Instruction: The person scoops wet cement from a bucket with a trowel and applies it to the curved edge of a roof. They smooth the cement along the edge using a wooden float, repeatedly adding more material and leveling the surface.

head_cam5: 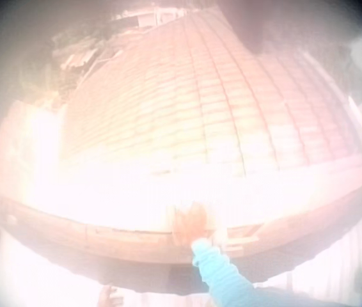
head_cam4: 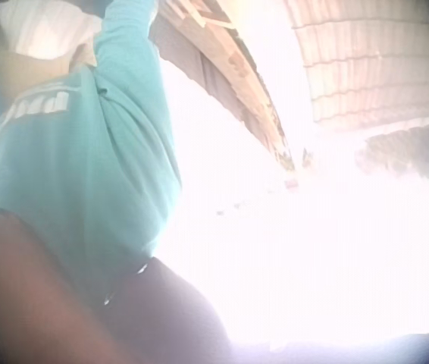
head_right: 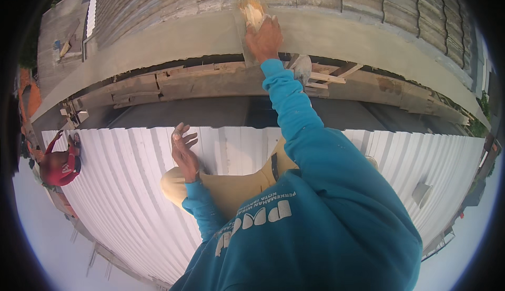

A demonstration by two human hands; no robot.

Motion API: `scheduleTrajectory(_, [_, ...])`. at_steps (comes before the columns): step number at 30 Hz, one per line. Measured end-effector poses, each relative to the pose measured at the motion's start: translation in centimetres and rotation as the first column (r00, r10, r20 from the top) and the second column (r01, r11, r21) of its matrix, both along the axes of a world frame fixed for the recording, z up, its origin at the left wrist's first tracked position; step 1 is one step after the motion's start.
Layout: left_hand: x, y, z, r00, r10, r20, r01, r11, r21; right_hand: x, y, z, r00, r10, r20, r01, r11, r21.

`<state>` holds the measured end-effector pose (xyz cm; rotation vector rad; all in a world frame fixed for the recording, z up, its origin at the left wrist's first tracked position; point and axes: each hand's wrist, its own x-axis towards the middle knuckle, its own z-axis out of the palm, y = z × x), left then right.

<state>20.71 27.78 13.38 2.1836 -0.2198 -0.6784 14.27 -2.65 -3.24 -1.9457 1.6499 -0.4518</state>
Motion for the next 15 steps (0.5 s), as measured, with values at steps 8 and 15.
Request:
scheduleTrajectory(8, [-0.7,1.7,2.6,0.998,0.057,0.026,-0.056,0.998,-0.022,19.8,11.8,2.3,0.870,0.326,0.371,-0.441,0.851,0.286])
scheduleTrajectory(15, [0.0,1.7,0.9,0.998,0.041,0.038,-0.041,0.999,-0.020,11.3,9.8,3.5,0.910,0.139,0.391,-0.242,0.943,0.230])
